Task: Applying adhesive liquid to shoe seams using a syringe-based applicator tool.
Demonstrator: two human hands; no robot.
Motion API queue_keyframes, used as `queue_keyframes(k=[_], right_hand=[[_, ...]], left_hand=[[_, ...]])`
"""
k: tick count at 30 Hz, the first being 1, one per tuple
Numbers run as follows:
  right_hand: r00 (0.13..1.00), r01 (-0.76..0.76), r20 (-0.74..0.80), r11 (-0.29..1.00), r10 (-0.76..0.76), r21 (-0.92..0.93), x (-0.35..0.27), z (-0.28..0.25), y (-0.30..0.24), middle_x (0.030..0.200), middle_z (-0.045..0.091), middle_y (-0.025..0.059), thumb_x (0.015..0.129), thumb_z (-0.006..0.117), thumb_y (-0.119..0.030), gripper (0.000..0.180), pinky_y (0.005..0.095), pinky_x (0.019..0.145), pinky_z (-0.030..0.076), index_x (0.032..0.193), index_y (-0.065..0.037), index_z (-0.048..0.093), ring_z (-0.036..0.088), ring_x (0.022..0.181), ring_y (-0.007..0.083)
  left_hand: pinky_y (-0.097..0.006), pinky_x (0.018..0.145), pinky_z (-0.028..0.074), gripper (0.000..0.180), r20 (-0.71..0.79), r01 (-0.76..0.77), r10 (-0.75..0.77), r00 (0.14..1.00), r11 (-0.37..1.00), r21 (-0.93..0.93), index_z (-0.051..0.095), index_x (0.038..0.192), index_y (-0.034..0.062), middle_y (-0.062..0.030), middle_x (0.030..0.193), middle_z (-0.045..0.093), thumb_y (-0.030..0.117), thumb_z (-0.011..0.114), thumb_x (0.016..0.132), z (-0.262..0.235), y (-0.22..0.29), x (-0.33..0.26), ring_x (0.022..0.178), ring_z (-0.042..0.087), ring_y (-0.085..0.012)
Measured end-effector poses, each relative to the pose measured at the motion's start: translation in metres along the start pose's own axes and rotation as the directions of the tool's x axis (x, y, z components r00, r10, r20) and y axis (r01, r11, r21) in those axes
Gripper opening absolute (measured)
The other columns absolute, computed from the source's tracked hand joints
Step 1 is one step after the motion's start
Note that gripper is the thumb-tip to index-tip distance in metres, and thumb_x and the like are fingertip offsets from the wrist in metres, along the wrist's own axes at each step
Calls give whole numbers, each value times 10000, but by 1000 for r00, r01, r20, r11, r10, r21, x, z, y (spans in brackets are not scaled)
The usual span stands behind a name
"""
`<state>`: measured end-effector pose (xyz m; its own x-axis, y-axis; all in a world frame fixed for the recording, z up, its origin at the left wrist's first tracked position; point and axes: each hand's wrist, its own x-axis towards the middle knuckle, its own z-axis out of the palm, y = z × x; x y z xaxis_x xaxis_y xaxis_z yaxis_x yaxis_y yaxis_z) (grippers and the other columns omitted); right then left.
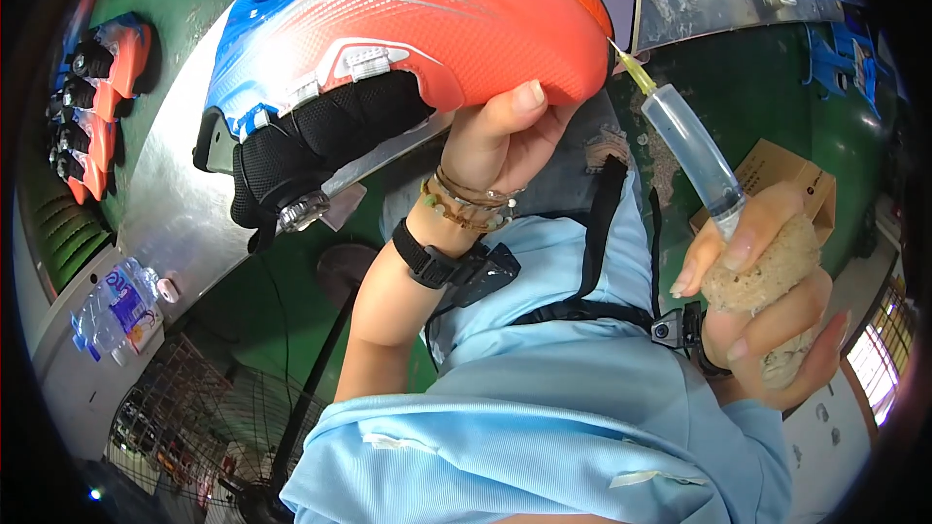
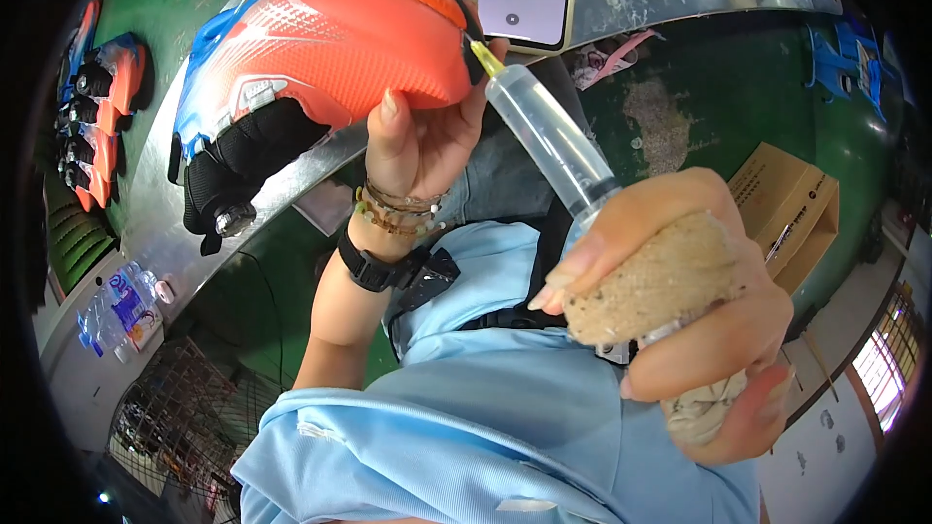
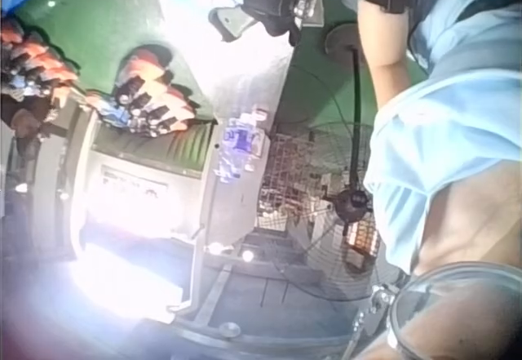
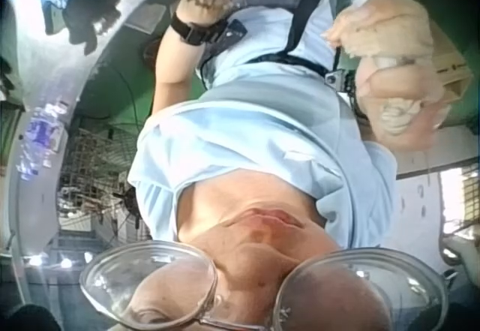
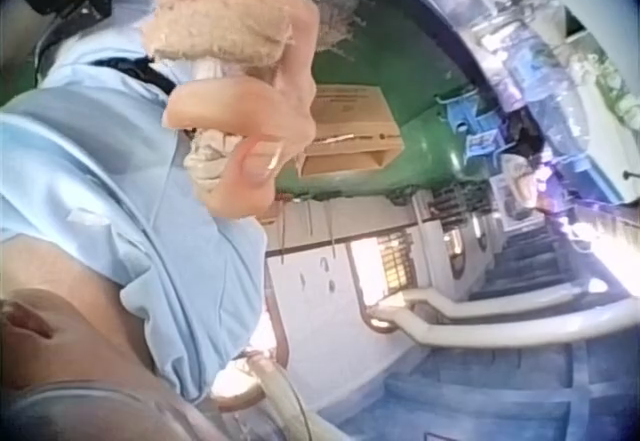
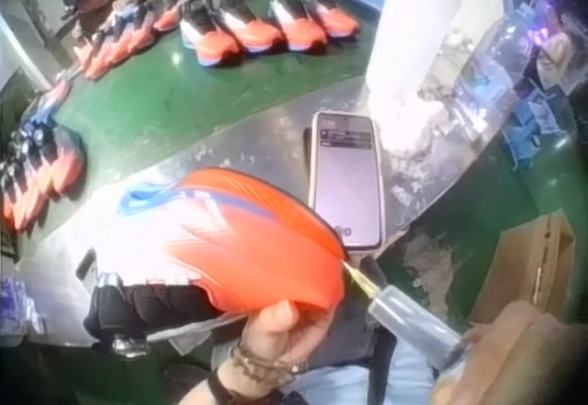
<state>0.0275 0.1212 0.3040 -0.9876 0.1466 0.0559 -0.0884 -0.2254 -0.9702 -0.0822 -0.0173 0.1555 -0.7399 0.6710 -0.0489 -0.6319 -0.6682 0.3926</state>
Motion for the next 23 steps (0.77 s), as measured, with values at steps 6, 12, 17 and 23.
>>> queue_keyframes(k=[6,12,17,23], right_hand=[[999,15,-27,999,-16,-49,3,7,0,985,417,185,899,302,-437,480,342,574,480,577,-156,519,520,647,287],[991,127,-48,991,-128,-33,14,15,11,999,414,218,905,321,-424,474,379,600,491,594,-129,525,519,668,295],[983,184,-7,982,-185,-42,13,13,17,996,425,223,902,330,-408,475,400,612,505,599,-104,533,538,681,309],[970,241,84,959,-230,-152,11,7,21,978,455,211,903,339,-409,478,413,590,523,613,-93,551,565,665,304]], left_hand=[[-414,1067,377,634,-2,-45,45,999,999,2,412,1322,53,-112,1401,388,332,682,821,3,-3,16,1320,338,-341],[-401,930,500,556,-331,-116,104,938,993,-16,479,1241,50,-106,1168,588,373,665,829,43,9,22,1135,546,-287],[-354,925,518,391,-364,-70,18,931,989,-130,532,1143,44,-60,1090,614,200,696,824,72,32,21,1014,604,-165],[-319,910,522,423,-539,29,-70,839,996,-84,544,1131,56,-45,1084,616,264,718,807,91,45,24,997,608,-153]])
